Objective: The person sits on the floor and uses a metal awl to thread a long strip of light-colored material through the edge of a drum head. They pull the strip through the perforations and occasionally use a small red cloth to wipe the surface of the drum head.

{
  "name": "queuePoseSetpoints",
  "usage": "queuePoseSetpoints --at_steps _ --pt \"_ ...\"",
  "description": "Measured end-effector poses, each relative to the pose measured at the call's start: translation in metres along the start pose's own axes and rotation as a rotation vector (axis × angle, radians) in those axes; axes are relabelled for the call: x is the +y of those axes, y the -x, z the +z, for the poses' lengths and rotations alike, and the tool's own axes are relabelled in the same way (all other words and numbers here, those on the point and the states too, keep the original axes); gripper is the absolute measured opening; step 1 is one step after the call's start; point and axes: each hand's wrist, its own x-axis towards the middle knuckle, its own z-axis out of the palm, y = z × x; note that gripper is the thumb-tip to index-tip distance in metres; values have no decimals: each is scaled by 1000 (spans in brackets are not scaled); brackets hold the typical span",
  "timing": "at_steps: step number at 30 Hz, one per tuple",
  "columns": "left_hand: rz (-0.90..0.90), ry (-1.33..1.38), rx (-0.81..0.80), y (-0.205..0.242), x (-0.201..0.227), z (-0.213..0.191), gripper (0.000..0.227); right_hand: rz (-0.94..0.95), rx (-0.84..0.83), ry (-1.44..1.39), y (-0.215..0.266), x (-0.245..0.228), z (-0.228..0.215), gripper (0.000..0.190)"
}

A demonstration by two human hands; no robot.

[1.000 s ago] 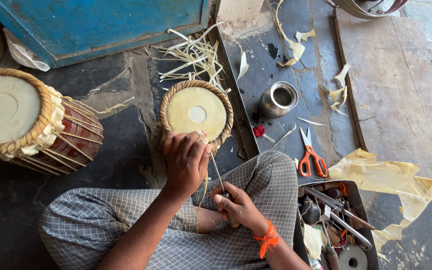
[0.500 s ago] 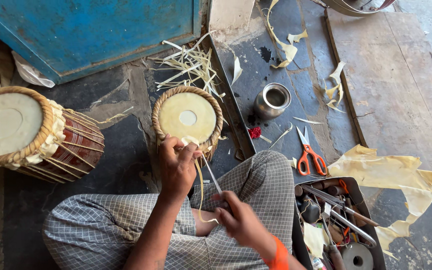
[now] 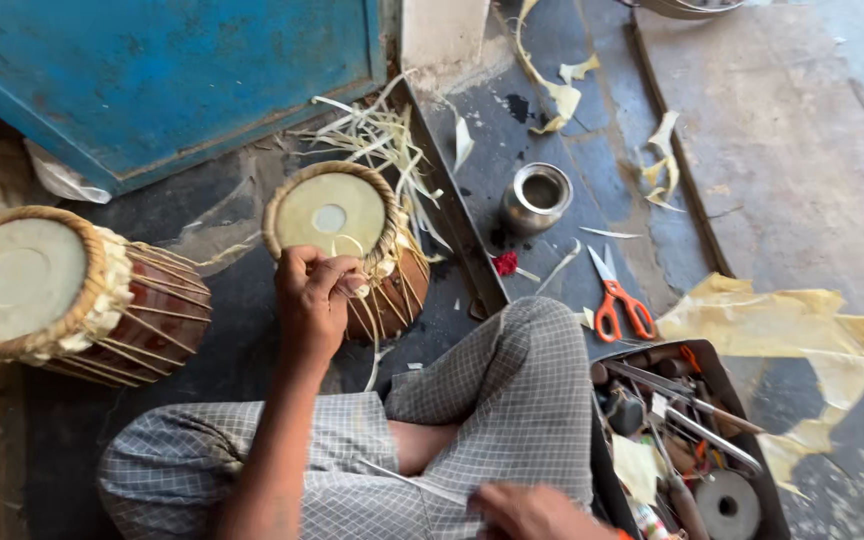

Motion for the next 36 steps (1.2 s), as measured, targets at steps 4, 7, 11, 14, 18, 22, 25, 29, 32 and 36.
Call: queuePoseSetpoints --at_steps 4,7,11,14,18,22,25,29,32,36 --pt "103 -134 -134 9 17 14 31 -65 -51 371 -11 -1 -25 41" --pt "86 -144 -157 3 40 15 56 -348 238 568 -38 -19 -43 41" --pt "-10 -213 -386 -25 47 2 84 -8 610 52 -84 -47 -106 30" --pt "50 -63 -436 -42 41 -5 56 -126 742 55 -121 -67 -138 27" --pt "51 -104 -494 -41 36 -4 46 -79 712 7 -161 -70 -142 24" --pt "24 -40 -476 -37 32 -3 41 -124 684 -87 -170 -52 -141 16" --pt "11 18 -468 -35 33 -4 38 -190 634 -53 -157 -45 -125 12" --pt "25 25 -457 -35 32 -5 34 -171 550 109 -143 -48 -121 16" --pt "63 -20 -510 -41 24 -4 34 -111 622 64 -139 -55 -132 22" --pt "88 -71 -523 -40 29 -4 35 -130 746 141 -153 -71 -135 38"
